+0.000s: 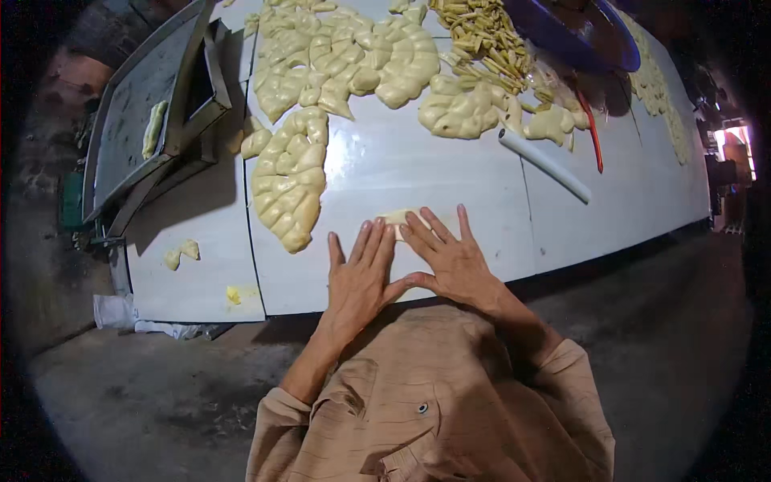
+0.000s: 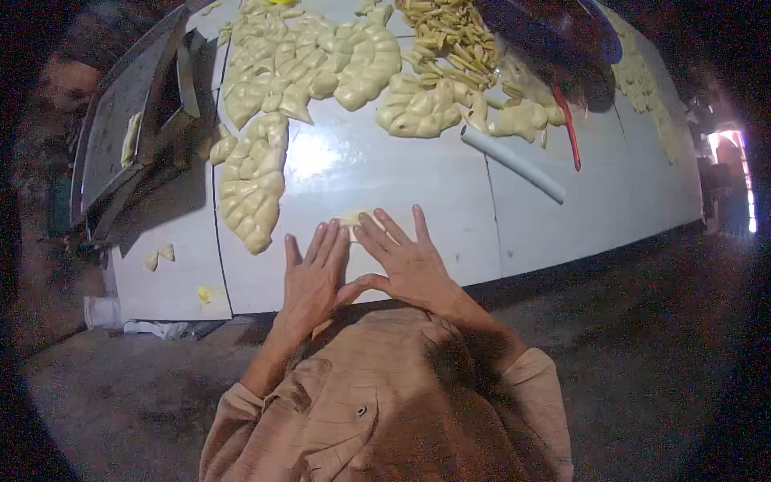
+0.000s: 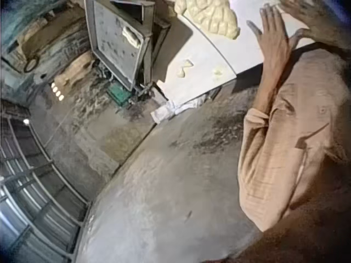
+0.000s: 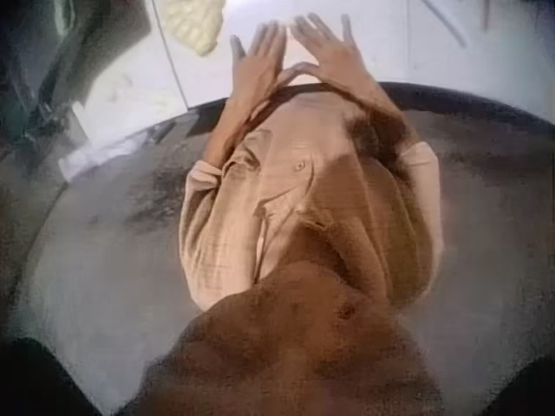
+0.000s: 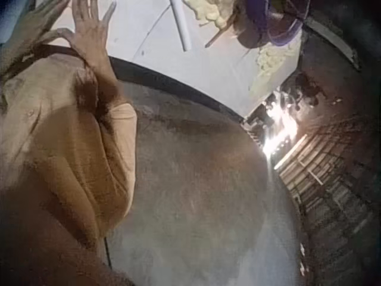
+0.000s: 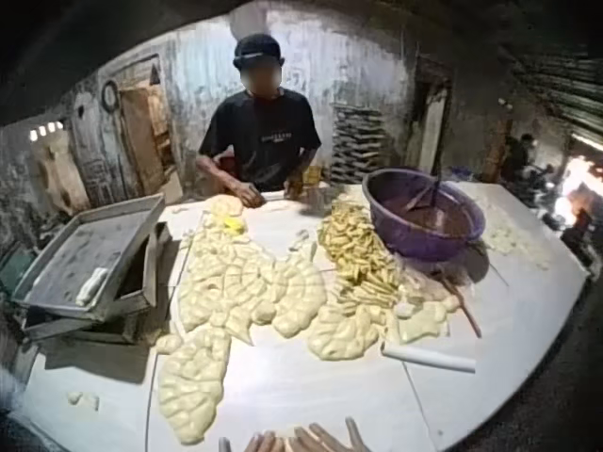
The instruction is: The person prepares pastries by flattening dough pieces, applying a brown filling, and rolling them into cylinders. The person then places the finished rolls onto metal baking trays.
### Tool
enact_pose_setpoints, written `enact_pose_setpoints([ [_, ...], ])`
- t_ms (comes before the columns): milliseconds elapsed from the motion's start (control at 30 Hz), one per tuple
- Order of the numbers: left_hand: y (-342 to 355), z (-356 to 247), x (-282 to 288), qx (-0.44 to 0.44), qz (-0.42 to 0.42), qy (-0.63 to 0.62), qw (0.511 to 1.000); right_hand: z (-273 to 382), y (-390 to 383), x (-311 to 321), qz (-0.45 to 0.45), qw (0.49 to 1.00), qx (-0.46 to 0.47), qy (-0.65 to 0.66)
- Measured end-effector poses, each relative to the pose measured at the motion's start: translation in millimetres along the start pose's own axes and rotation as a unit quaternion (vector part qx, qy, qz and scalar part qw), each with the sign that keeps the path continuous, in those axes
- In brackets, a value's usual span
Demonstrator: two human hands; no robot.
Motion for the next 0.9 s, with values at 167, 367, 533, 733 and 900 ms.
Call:
enact_pose_setpoints([
  [167,-4,-11,-4,0.039,0.021,0.051,0.998,-20,7,10,0.027,0.997,0.046,0.048],
  [367,14,-38,-13,0.054,-0.050,0.009,0.997,-28,12,24,-0.058,0.996,0.062,0.030],
  [533,9,-37,-8,0.069,-0.044,0.053,0.995,-124,-1,60,-0.190,0.958,-0.104,0.190],
  [733,12,-51,-15,0.050,-0.063,0.009,0.997,-247,-54,86,-0.264,0.924,-0.260,-0.097],
  [900,1,-34,6,0.065,-0.099,-0.113,0.987,-220,-46,82,-0.218,0.944,-0.247,0.017],
])
Point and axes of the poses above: each hand's wrist, its own y-axis towards the middle knuckle, its own x-axis out of the back of the hand, z = x × y, the point moved 7 cm from there along y, towards the middle knuckle, and after that the axes turned 9 degrees about -x, right-handed, at the moved point
